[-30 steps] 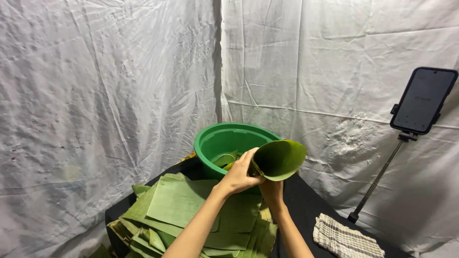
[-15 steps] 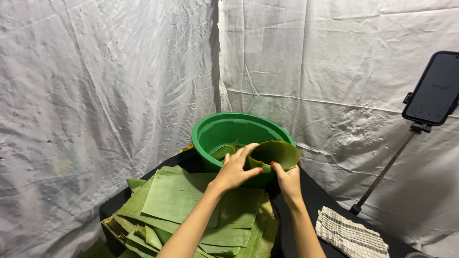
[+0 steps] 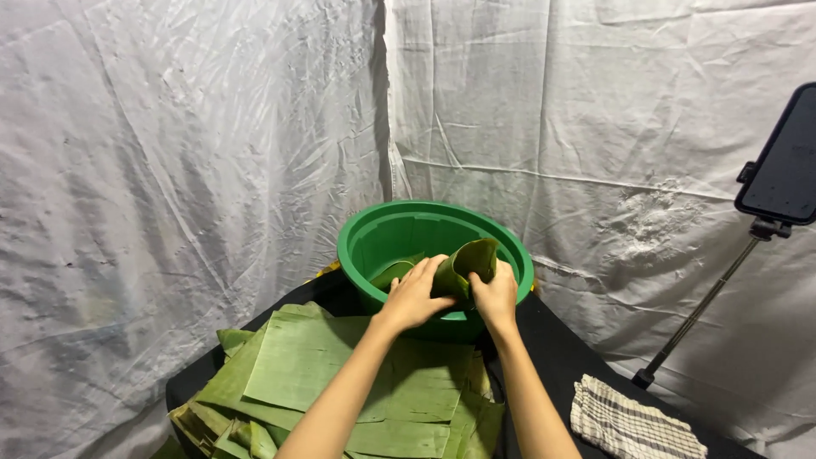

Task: Cleaning banana leaves with a cloth and folding them into cones secured with toothpicks.

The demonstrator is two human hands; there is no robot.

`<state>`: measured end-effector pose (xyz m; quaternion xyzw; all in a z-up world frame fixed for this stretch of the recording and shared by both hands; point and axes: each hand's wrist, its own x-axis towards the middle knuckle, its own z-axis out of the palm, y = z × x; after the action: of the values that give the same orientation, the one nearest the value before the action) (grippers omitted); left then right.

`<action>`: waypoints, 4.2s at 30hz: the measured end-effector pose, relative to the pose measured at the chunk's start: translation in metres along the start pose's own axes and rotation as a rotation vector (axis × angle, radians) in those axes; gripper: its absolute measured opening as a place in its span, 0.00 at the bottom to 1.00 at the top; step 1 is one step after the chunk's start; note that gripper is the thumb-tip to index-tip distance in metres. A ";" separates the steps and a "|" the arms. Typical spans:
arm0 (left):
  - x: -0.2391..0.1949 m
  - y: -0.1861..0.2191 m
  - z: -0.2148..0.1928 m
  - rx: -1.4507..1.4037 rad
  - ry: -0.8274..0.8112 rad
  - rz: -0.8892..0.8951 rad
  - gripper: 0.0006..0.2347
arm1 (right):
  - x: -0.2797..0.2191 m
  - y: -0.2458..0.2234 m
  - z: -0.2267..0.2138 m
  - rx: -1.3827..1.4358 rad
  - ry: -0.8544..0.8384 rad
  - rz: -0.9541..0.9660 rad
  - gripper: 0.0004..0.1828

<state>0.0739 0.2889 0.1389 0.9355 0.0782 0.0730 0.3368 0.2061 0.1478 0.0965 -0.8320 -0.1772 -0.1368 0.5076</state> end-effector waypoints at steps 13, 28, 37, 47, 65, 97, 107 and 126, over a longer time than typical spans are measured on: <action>0.019 -0.024 0.007 0.156 -0.040 -0.031 0.28 | 0.012 0.013 -0.035 0.249 0.549 0.048 0.10; -0.011 0.007 -0.025 -0.136 -0.012 -0.098 0.33 | -0.011 -0.017 0.019 -0.244 -0.157 0.062 0.35; 0.058 -0.051 -0.031 0.020 0.248 -0.253 0.21 | 0.006 0.000 -0.032 0.532 -0.244 0.070 0.19; 0.049 -0.040 -0.093 -0.244 0.424 -0.447 0.25 | 0.061 0.039 0.006 -0.373 -0.533 0.091 0.24; 0.041 -0.090 -0.071 -0.001 1.201 0.359 0.32 | 0.026 -0.090 -0.034 -0.041 -0.116 -0.250 0.58; 0.081 -0.091 -0.088 -0.607 1.155 -0.203 0.36 | 0.013 -0.042 0.033 -0.001 -0.147 -0.430 0.30; 0.083 -0.124 -0.080 -0.429 0.931 -0.261 0.39 | 0.004 -0.050 0.035 -0.036 -0.183 -0.457 0.29; -0.121 -0.234 -0.111 -0.086 0.594 -0.425 0.22 | -0.055 -0.063 0.007 0.215 0.313 -0.766 0.14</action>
<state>-0.0885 0.5121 0.0630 0.8214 0.3619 0.2729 0.3461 0.1293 0.1717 0.1208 -0.6177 -0.4075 -0.4209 0.5247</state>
